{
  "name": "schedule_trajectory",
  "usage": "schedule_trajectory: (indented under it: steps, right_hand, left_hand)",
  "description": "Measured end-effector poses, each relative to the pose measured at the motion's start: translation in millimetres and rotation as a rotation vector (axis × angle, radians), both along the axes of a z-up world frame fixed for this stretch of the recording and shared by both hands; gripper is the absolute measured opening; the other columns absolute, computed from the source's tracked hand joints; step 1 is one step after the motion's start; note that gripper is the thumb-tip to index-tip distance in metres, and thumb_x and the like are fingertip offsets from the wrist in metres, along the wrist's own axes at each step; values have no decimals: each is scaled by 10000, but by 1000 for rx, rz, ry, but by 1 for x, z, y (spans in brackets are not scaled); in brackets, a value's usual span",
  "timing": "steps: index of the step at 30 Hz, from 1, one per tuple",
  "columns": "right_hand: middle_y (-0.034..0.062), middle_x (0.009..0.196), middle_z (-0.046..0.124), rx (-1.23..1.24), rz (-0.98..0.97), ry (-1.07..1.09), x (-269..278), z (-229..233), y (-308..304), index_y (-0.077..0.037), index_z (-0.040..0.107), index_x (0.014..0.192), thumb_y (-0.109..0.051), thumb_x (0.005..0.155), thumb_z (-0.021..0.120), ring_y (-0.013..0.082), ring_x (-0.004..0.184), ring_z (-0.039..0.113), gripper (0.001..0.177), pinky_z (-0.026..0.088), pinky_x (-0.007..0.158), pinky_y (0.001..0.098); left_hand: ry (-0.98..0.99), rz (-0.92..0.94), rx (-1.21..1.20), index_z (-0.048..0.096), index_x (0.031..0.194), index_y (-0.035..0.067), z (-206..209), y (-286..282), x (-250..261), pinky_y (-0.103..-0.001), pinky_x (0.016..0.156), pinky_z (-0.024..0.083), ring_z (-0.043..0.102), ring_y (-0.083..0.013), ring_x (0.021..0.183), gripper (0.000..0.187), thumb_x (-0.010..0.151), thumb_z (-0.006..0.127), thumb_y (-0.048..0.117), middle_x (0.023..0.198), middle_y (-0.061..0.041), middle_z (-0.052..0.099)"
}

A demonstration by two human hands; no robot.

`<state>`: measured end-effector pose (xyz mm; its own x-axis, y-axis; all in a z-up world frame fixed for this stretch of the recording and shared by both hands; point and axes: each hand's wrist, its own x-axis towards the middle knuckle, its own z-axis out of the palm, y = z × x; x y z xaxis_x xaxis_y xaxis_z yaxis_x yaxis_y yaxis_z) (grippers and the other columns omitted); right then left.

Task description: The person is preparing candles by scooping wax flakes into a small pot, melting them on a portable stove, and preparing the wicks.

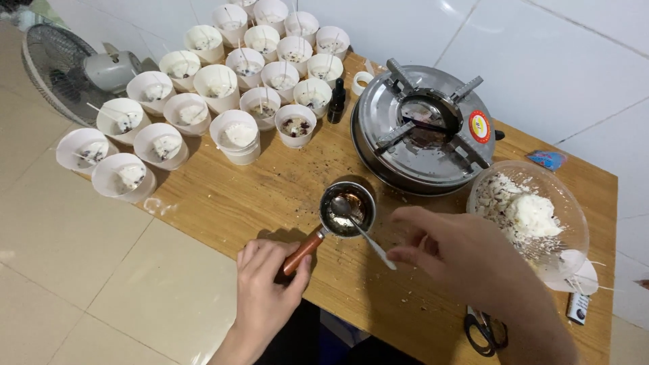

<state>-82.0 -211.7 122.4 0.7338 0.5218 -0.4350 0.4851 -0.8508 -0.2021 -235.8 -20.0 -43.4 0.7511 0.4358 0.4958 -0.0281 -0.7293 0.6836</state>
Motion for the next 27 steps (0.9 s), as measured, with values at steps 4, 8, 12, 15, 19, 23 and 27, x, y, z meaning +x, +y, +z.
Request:
schedule_trajectory:
  steps: [4,8,12,15,19,23,27]
  right_hand:
    - [-119,786,851,155,8,-166,0,-10,-19,-381,683,1181,-493,811,781,127,750,788,399,552,708,335]
    - [-90,702,828,205,36,-209,-2,-8,-26,-365,696,1170,-493,811,778,152,660,778,390,562,669,342]
    - [-114,737,833,146,5,-180,-4,-6,-26,-377,680,1173,-517,837,742,132,704,776,370,555,698,340]
    - [-131,818,834,146,91,-200,-6,-18,-21,-400,642,1241,-489,863,715,160,707,785,395,579,687,377]
    - [-116,990,795,90,310,-80,-8,-39,-4,-444,456,1464,-378,900,697,221,752,769,617,582,664,429]
    - [-68,910,789,39,123,101,-22,-31,22,-474,503,1508,-214,870,494,246,851,703,689,483,766,405]
    - [-49,831,796,299,164,101,-18,-49,20,-355,687,1270,-181,866,562,227,742,699,458,469,679,356]
  left_hand:
    - [-7,110,79,752,976,162,-5,-1,1,-330,817,320,533,-154,817,111,906,755,248,840,54,706]
    - [-21,201,126,773,998,148,-6,-2,4,-367,857,326,568,-184,882,173,878,792,271,889,47,735]
    - [-18,181,111,766,946,159,-4,-8,7,-367,869,320,570,-174,874,132,886,782,276,852,50,720]
    - [-15,133,102,750,941,156,-5,-11,6,-357,883,316,569,-166,870,112,901,768,258,858,48,715]
    - [-7,54,50,727,1004,134,-3,-13,6,-378,938,324,605,-175,923,126,911,747,217,963,24,763]
    - [-53,20,83,722,926,135,-10,-13,11,-361,869,346,605,-155,788,93,911,737,225,812,32,723]
    - [-158,126,161,714,903,140,-25,-17,16,-349,838,368,592,-156,767,118,901,716,257,761,37,689]
